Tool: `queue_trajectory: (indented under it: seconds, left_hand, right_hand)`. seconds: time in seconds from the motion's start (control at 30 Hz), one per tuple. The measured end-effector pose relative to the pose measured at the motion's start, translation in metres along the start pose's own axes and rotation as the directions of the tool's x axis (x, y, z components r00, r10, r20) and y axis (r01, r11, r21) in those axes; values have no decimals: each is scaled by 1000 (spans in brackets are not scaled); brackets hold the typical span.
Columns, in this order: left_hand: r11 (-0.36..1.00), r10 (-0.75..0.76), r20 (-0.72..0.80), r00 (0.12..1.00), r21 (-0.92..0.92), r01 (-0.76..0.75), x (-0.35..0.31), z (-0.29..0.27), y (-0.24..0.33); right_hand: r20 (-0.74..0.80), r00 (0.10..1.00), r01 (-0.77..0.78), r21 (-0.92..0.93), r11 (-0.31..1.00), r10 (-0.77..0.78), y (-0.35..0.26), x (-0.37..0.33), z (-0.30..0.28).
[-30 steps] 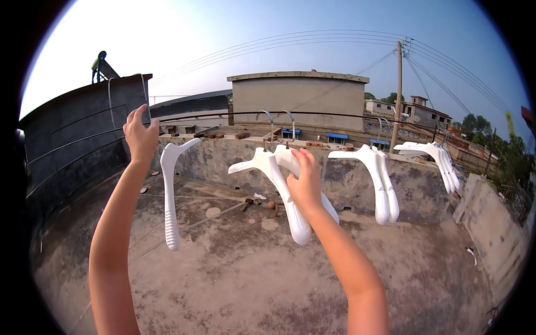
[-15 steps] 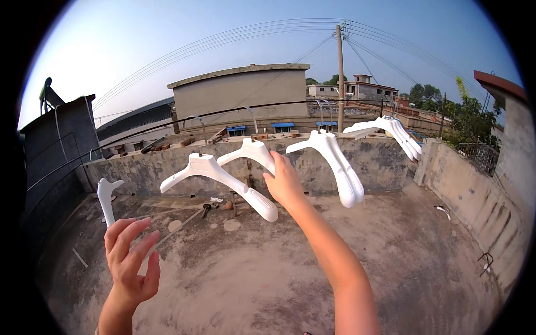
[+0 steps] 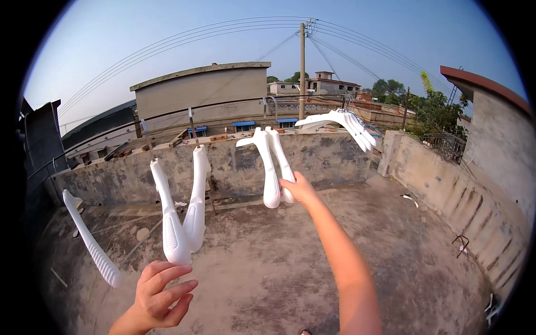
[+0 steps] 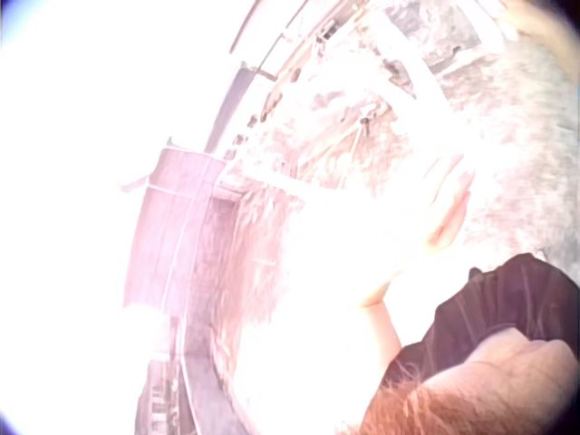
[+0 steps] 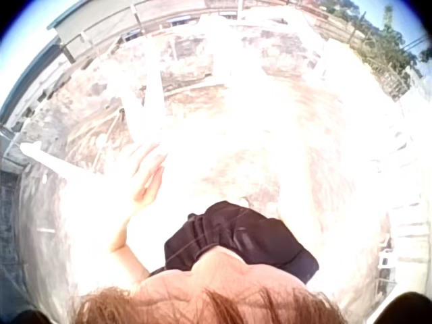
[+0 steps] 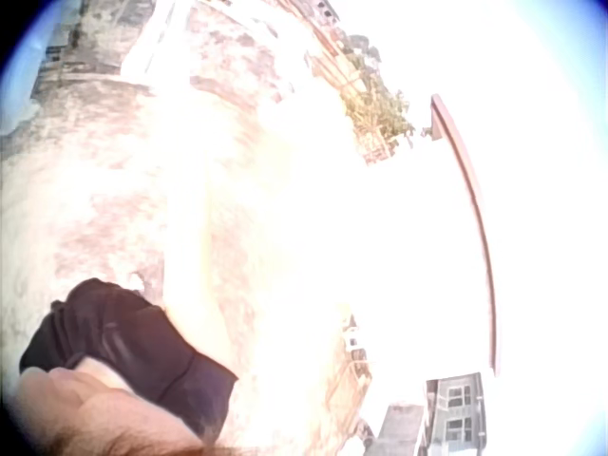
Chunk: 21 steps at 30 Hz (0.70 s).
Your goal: The person walks onto a rooftop terrace carrying a bundle of white plastic hangers. They hang the hangers on a clothesline strung across the roof. The person then picks up a dark-colored shirt from a basin, unfolds it, places it on a hanger, and hangs the shirt on the line.
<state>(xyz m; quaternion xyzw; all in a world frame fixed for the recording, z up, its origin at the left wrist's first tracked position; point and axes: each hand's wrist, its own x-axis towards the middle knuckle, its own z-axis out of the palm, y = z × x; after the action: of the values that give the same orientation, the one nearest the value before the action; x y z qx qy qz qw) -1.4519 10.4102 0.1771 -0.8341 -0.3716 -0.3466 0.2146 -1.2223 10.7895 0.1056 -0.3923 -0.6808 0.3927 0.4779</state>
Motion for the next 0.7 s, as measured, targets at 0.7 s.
queue_trajectory:
  seconds: [0.7]
  left_hand:
    - [896,-84,206,975,-412,165,169,252,45]
  right_hand:
    - [-68,977,197,-73,978,-202,51,14,-210]
